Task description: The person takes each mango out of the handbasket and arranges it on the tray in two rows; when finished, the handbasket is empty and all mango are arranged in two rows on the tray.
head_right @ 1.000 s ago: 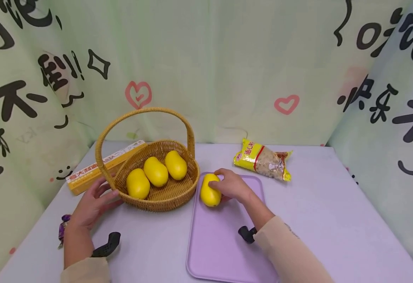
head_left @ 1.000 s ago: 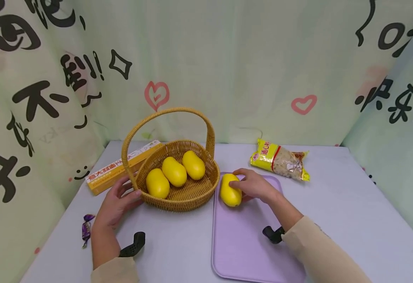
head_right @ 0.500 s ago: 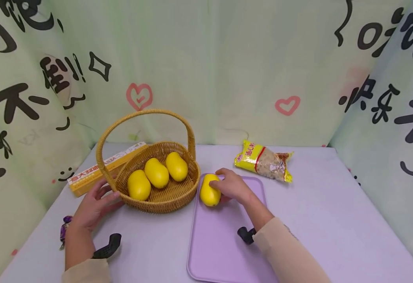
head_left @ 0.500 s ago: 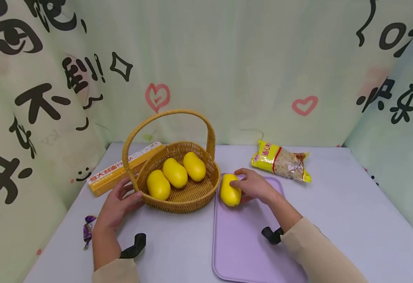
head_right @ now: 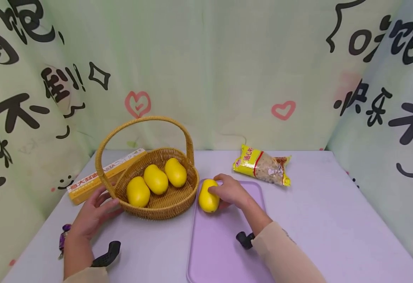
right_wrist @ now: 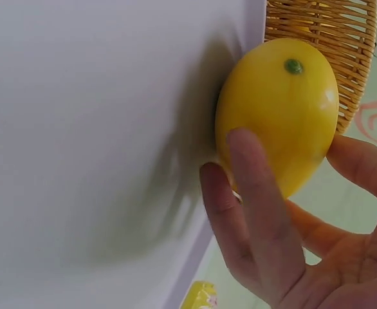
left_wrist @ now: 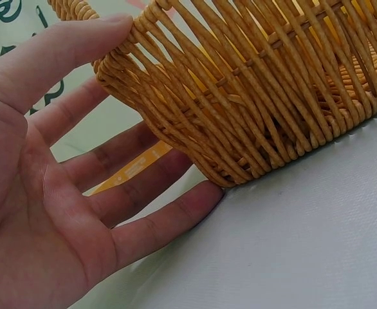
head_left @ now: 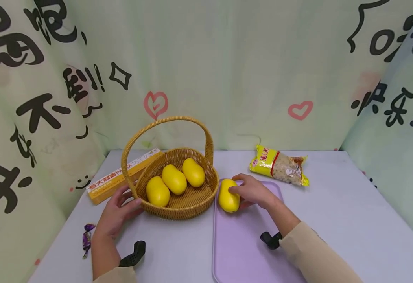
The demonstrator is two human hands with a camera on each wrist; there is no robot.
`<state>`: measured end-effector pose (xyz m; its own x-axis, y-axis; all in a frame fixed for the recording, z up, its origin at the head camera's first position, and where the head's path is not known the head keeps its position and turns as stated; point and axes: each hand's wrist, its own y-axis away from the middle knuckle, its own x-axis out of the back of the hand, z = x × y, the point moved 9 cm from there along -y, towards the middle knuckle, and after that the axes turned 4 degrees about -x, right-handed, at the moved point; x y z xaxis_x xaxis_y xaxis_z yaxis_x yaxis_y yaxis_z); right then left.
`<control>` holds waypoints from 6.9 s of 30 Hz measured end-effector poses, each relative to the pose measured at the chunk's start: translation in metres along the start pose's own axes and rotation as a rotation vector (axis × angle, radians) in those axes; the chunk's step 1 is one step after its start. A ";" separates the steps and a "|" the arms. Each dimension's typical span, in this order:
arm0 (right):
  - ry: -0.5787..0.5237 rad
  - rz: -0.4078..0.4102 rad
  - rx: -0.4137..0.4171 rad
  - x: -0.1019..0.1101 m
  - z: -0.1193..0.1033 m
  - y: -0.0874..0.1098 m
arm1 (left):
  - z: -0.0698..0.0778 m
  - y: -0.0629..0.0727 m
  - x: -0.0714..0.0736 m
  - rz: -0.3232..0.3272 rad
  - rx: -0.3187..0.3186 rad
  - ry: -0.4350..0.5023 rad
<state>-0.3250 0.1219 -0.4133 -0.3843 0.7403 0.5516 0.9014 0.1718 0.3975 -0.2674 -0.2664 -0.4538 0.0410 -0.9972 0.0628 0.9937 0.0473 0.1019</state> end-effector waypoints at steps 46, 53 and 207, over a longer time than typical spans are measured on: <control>0.335 0.114 0.206 0.034 -0.085 0.014 | 0.003 -0.001 -0.002 0.000 0.007 0.006; 0.360 0.054 0.284 0.019 -0.117 0.015 | 0.000 -0.002 0.000 0.004 0.025 0.008; 0.409 -0.101 0.253 -0.043 -0.182 -0.010 | -0.001 0.000 0.000 -0.012 0.029 0.018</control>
<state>-0.3536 -0.0292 -0.3074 -0.4738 0.4041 0.7824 0.8560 0.4200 0.3015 -0.2676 -0.2665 -0.4545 0.0310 -0.9986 0.0440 0.9907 0.0365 0.1313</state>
